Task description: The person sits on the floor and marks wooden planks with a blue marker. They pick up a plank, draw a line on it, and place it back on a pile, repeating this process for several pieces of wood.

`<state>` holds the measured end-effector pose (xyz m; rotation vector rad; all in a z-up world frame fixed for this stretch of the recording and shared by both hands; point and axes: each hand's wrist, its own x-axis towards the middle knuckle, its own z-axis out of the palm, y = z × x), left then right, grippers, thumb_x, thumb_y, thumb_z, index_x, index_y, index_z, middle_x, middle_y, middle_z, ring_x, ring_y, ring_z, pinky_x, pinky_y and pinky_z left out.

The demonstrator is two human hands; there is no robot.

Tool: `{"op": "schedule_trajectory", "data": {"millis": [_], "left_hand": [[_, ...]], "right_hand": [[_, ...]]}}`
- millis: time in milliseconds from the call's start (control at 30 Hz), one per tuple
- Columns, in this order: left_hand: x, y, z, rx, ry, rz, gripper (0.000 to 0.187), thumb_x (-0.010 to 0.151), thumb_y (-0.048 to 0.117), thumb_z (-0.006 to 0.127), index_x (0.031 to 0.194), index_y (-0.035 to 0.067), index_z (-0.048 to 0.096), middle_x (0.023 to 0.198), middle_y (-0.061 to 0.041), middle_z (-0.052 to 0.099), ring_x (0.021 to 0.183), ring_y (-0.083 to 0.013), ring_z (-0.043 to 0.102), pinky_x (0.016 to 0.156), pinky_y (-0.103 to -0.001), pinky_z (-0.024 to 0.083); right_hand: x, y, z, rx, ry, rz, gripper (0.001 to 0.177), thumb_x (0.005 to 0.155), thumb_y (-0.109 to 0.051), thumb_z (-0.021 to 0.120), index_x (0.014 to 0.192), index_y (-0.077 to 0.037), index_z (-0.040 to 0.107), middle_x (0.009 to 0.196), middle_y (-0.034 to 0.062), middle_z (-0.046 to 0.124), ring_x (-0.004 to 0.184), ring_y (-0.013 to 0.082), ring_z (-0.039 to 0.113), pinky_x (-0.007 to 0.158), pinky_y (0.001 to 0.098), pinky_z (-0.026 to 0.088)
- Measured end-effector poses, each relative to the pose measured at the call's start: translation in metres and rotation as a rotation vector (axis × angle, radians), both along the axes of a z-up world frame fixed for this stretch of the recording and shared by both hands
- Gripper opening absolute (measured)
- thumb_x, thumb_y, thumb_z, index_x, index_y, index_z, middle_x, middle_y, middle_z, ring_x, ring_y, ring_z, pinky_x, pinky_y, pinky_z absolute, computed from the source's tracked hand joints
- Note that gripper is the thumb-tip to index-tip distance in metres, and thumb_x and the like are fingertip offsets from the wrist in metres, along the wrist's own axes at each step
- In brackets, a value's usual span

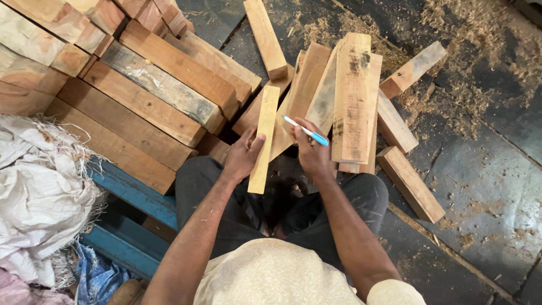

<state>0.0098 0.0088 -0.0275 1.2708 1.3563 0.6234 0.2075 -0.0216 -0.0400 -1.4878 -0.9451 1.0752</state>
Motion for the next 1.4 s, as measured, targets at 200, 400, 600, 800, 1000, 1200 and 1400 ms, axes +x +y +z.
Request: {"op": "schedule_trajectory", "data": {"millis": [200,400,600,800,1000,1200,1400], "left_hand": [[0.000,0.001,-0.003,0.017,0.025,-0.013,0.051,0.100,0.041,0.059,0.142,0.012,0.056,0.084,-0.008,0.075,0.073,-0.0127,0.071,0.068,-0.032,0.055],[0.003,0.000,-0.001,-0.005,-0.001,-0.006,0.050,0.099,0.040,0.058,0.142,0.014,0.057,0.080,-0.011,0.074,0.071,-0.0169,0.071,0.067,-0.034,0.055],[0.002,-0.002,-0.015,0.142,0.029,-0.006,0.049,0.101,0.040,0.059,0.141,0.012,0.058,0.086,-0.011,0.075,0.076,-0.0173,0.075,0.072,-0.034,0.056],[0.003,0.000,-0.012,0.063,0.100,-0.018,0.050,0.100,0.040,0.058,0.141,0.011,0.057,0.077,-0.017,0.071,0.070,-0.0229,0.072,0.067,-0.038,0.055],[0.002,0.001,-0.018,0.127,0.094,-0.017,0.047,0.101,0.040,0.058,0.138,0.011,0.059,0.082,-0.015,0.074,0.075,-0.0242,0.075,0.070,-0.039,0.056],[-0.002,0.001,-0.020,0.111,0.085,0.016,0.048,0.099,0.041,0.060,0.137,0.011,0.059,0.090,-0.016,0.076,0.080,-0.0270,0.075,0.074,-0.041,0.056],[-0.002,0.003,-0.009,0.055,0.165,-0.037,0.053,0.098,0.043,0.056,0.142,0.015,0.055,0.080,-0.016,0.071,0.074,-0.0279,0.072,0.070,-0.042,0.054]], "right_hand": [[-0.010,0.002,0.010,0.053,-0.105,0.050,0.032,0.104,-0.020,0.060,0.126,0.003,0.067,0.104,0.0068,0.075,0.096,0.0121,0.070,0.084,0.0273,0.056],[-0.012,0.004,0.022,0.004,-0.203,0.067,0.030,0.103,-0.020,0.062,0.124,0.000,0.070,0.095,0.0052,0.075,0.087,0.0098,0.066,0.078,0.0262,0.054],[-0.012,0.001,0.022,0.066,-0.282,0.078,0.029,0.104,-0.020,0.064,0.124,0.000,0.070,0.093,0.0041,0.074,0.083,0.0089,0.064,0.075,0.0259,0.053],[-0.013,0.004,0.020,0.081,-0.273,0.077,0.028,0.104,-0.019,0.064,0.124,0.000,0.070,0.092,0.0040,0.074,0.082,0.0088,0.064,0.074,0.0259,0.053],[-0.019,-0.008,0.034,-0.014,-0.491,0.136,0.024,0.102,-0.019,0.066,0.121,-0.006,0.072,0.086,0.0124,0.073,0.073,0.0135,0.066,0.068,0.0307,0.054],[-0.025,-0.069,0.044,0.086,-0.535,0.390,0.013,0.095,-0.019,0.069,0.101,-0.008,0.074,0.086,0.0110,0.076,0.074,0.0178,0.071,0.066,0.0369,0.056],[-0.013,0.002,0.022,-0.296,-0.216,0.207,0.028,0.102,-0.022,0.064,0.094,0.003,0.073,0.077,0.0089,0.073,0.067,0.0153,0.068,0.064,0.0321,0.057]]}}
